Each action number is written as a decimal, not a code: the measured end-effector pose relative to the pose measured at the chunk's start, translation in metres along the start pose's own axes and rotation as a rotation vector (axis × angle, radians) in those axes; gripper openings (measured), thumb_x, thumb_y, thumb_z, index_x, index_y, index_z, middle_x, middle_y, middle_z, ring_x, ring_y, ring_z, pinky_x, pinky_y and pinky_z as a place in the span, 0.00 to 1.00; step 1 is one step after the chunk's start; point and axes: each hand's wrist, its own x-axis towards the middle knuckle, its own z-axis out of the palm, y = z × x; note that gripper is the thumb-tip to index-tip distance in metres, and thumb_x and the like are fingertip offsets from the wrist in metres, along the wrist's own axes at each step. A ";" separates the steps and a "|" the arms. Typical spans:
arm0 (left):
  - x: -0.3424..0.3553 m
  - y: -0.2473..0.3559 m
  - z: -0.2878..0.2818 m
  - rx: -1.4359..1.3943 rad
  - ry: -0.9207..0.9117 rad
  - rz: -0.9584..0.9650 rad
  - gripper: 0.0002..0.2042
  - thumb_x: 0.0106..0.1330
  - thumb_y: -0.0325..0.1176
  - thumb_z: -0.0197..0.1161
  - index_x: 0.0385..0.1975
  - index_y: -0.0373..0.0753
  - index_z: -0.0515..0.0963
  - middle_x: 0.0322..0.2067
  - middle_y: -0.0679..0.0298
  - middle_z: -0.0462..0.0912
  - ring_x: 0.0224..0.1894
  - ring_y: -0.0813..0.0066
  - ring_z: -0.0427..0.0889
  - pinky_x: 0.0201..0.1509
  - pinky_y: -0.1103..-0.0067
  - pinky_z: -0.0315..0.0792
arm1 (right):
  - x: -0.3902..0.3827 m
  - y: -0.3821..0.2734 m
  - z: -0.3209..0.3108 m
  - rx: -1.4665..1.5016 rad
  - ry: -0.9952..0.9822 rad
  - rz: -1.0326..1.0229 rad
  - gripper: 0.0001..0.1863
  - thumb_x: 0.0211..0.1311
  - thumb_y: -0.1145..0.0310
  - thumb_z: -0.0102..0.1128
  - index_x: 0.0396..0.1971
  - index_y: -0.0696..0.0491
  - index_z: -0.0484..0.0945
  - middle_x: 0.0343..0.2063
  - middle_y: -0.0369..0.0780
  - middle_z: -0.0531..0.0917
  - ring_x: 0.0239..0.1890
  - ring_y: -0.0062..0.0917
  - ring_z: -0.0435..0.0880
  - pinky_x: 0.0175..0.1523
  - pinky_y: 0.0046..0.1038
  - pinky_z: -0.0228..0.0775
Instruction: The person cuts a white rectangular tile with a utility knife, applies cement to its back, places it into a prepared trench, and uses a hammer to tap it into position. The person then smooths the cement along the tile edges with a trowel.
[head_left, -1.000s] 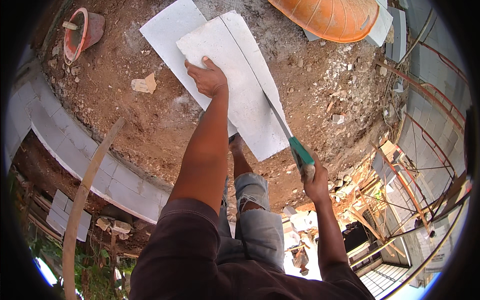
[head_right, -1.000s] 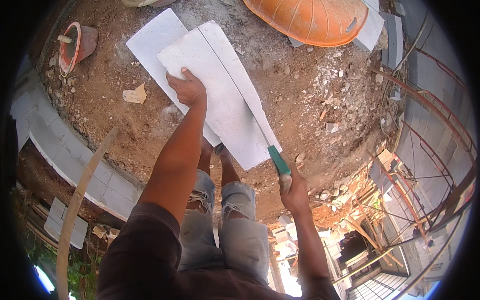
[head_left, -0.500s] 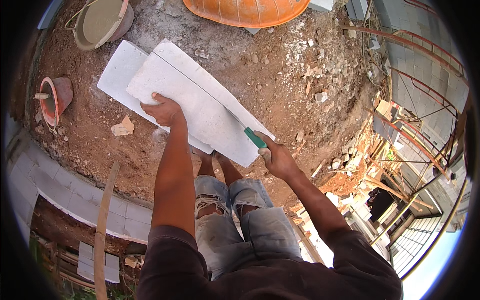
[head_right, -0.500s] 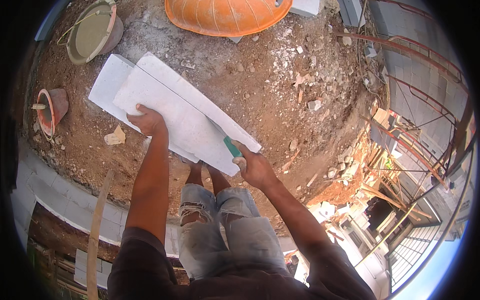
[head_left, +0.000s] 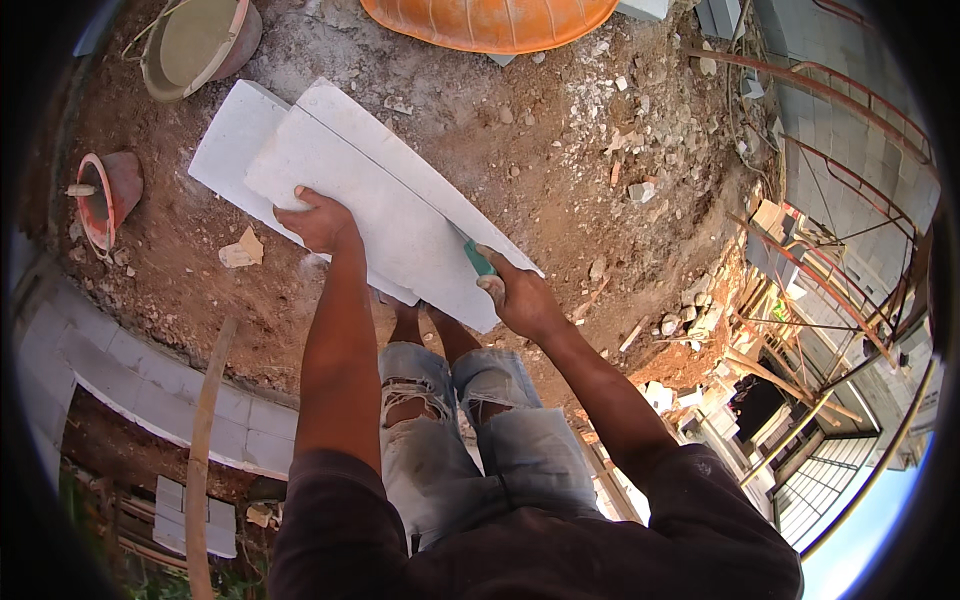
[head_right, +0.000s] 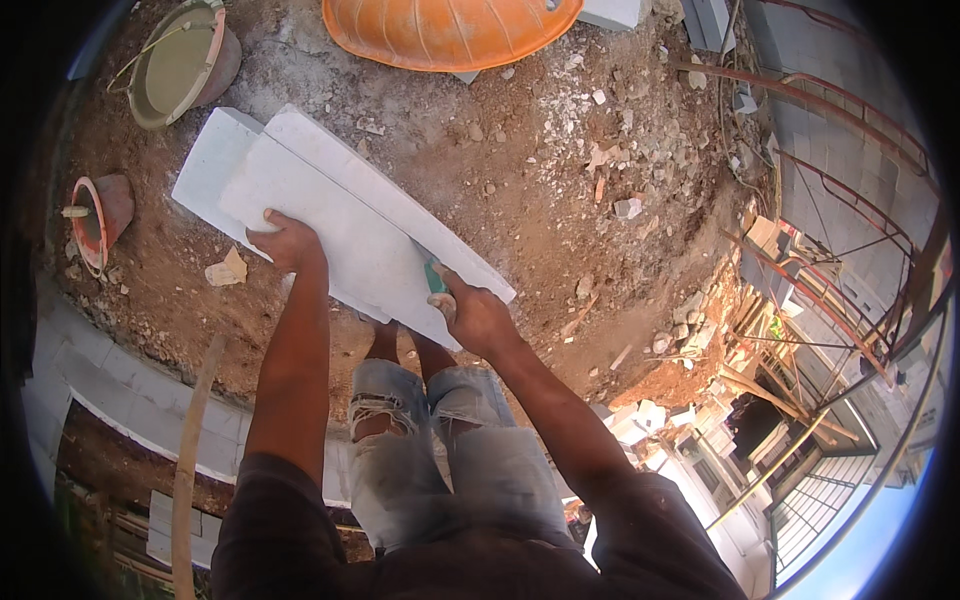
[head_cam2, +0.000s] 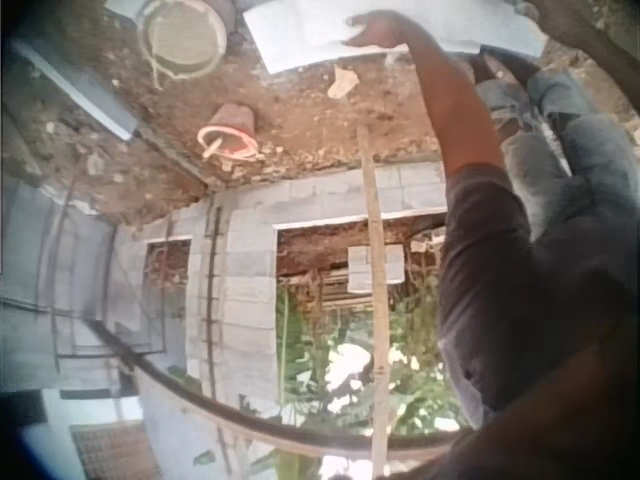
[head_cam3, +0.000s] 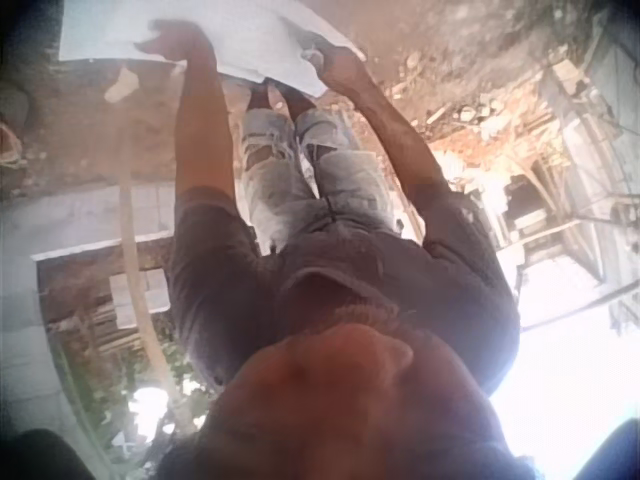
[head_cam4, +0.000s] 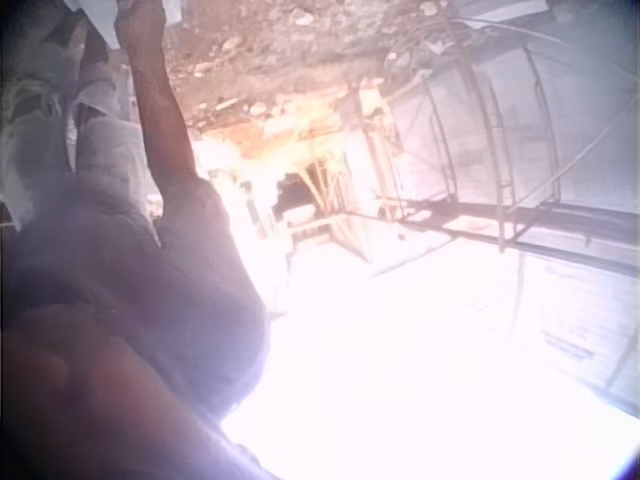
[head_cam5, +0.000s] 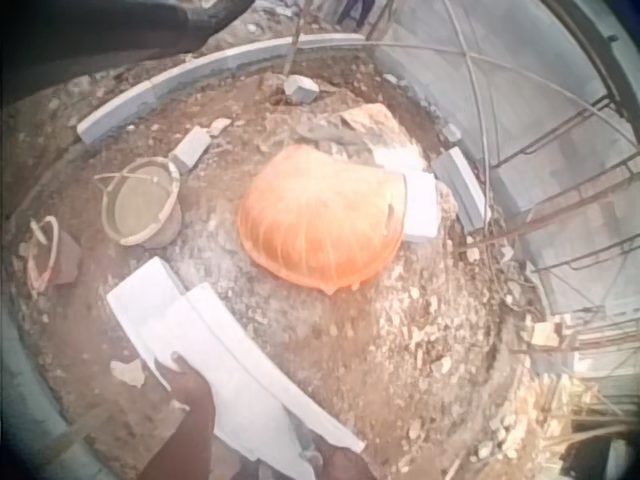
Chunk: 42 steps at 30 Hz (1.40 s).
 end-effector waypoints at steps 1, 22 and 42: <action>0.000 0.000 -0.002 -0.025 0.014 0.017 0.37 0.75 0.61 0.44 0.71 0.36 0.58 0.63 0.48 0.72 0.50 0.42 0.83 0.51 0.48 0.76 | 0.011 0.003 0.006 -0.020 -0.039 0.072 0.27 0.74 0.60 0.56 0.69 0.49 0.67 0.34 0.59 0.83 0.41 0.59 0.82 0.44 0.51 0.76; -0.004 -0.002 -0.007 -0.020 -0.016 0.010 0.39 0.75 0.63 0.43 0.71 0.34 0.57 0.64 0.47 0.71 0.51 0.41 0.83 0.48 0.51 0.80 | -0.203 -0.064 -0.111 0.038 -0.134 0.247 0.36 0.74 0.42 0.50 0.70 0.53 0.67 0.56 0.55 0.81 0.49 0.51 0.86 0.52 0.43 0.81; -0.003 -0.001 -0.005 -0.050 -0.049 -0.011 0.38 0.74 0.61 0.44 0.71 0.33 0.58 0.62 0.46 0.72 0.53 0.40 0.82 0.52 0.48 0.76 | -0.051 -0.012 -0.037 -0.015 -0.088 0.188 0.30 0.69 0.64 0.62 0.69 0.48 0.67 0.42 0.56 0.84 0.44 0.54 0.84 0.45 0.48 0.77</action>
